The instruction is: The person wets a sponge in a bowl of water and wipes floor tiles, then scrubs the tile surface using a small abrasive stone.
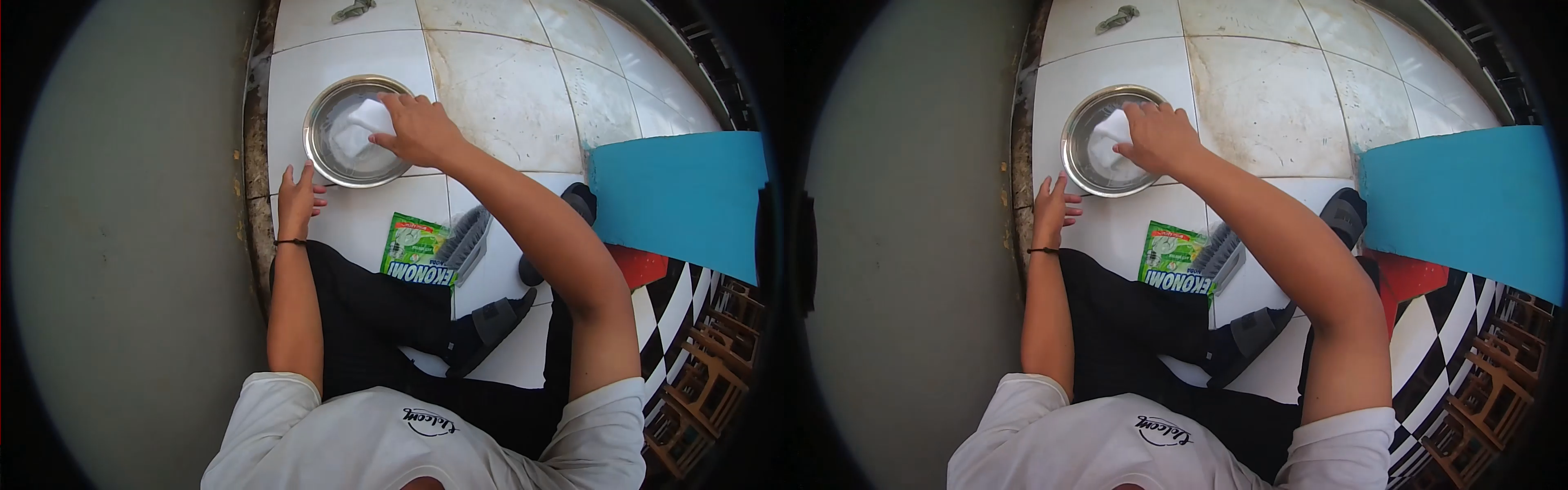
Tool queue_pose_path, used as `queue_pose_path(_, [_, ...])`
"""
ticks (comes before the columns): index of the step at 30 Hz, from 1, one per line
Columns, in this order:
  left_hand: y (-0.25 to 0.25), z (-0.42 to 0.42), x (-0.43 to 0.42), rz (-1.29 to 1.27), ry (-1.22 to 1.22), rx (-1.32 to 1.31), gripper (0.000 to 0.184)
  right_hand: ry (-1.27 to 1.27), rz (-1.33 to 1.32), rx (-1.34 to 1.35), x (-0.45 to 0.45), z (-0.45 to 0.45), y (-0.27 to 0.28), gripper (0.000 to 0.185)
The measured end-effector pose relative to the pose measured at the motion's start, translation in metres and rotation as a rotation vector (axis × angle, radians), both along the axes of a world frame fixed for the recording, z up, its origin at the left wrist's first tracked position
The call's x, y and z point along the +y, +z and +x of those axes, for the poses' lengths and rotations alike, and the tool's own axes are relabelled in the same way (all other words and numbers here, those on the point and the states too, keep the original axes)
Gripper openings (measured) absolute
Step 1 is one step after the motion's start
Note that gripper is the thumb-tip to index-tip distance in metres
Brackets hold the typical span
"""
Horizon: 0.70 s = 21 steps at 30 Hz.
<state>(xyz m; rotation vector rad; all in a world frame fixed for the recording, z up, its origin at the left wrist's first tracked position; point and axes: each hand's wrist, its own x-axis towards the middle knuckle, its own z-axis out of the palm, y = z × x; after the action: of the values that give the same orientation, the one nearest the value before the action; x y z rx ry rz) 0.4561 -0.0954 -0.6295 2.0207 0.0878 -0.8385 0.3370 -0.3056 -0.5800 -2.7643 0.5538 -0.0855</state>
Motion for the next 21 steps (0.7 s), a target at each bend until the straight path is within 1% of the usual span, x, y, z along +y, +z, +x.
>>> queue_pose_path(2, [0.006, -0.002, 0.039, -0.142, 0.003, -0.274, 0.064, -0.095, -0.060, -0.001, 0.006, 0.004, 0.007, 0.055])
queue_pose_path(4, [0.009, -0.001, 0.083, -0.206, 0.058, -0.492, 0.057, -0.159, 0.140, 0.073, 0.014, -0.009, 0.003, 0.052])
queue_pose_path(6, [0.006, 0.001, 0.128, -0.211, 0.075, -0.545, 0.051, -0.165, 0.355, 0.165, 0.021, -0.048, -0.016, 0.049])
queue_pose_path(8, [0.002, -0.009, 0.157, -0.202, 0.075, -0.593, 0.047, -0.042, 0.274, 0.281, 0.036, -0.088, -0.048, 0.046])
queue_pose_path(10, [0.000, -0.021, 0.177, -0.179, 0.050, -0.629, 0.044, -0.047, 0.201, 0.333, 0.056, -0.109, -0.062, 0.044])
queue_pose_path(11, [0.005, -0.034, 0.177, -0.213, 0.040, -0.653, 0.042, -0.050, 0.165, 0.356, 0.065, -0.117, -0.068, 0.043])
queue_pose_path(13, [0.022, -0.066, 0.172, -0.279, 0.013, -0.704, 0.039, 0.067, 0.047, 0.208, 0.082, -0.120, -0.085, 0.045])
queue_pose_path(14, [0.043, -0.074, 0.178, -0.150, -0.118, -0.994, 0.037, 0.122, -0.014, 0.129, 0.089, -0.119, -0.093, 0.046])
queue_pose_path(15, [0.075, -0.084, 0.187, -0.013, -0.251, -1.279, 0.035, 0.212, -0.015, 0.125, 0.097, -0.116, -0.097, 0.055])
queue_pose_path(16, [0.111, -0.099, 0.200, 0.134, -0.386, -1.570, 0.033, 0.252, -0.027, 0.159, 0.109, -0.114, -0.101, 0.055])
queue_pose_path(17, [0.144, -0.098, 0.221, 0.254, -0.345, -1.789, 0.030, 0.291, -0.041, 0.203, 0.116, -0.107, -0.107, 0.056])
queue_pose_path(18, [0.172, -0.090, 0.255, 0.414, -0.249, -1.998, 0.026, 0.329, -0.053, 0.249, 0.121, -0.102, -0.111, 0.056])
queue_pose_path(19, [0.198, -0.081, 0.271, 0.055, -0.007, -2.123, 0.022, 0.307, -0.057, 0.256, 0.124, -0.101, -0.111, 0.054])
queue_pose_path(20, [0.228, -0.070, 0.297, -0.091, 0.064, -2.317, 0.020, 0.302, -0.062, 0.256, 0.123, -0.100, -0.112, 0.050])
queue_pose_path(21, [0.258, -0.067, 0.331, 0.132, 0.042, -2.478, 0.036, 0.297, -0.062, 0.261, 0.122, -0.100, -0.114, 0.045])
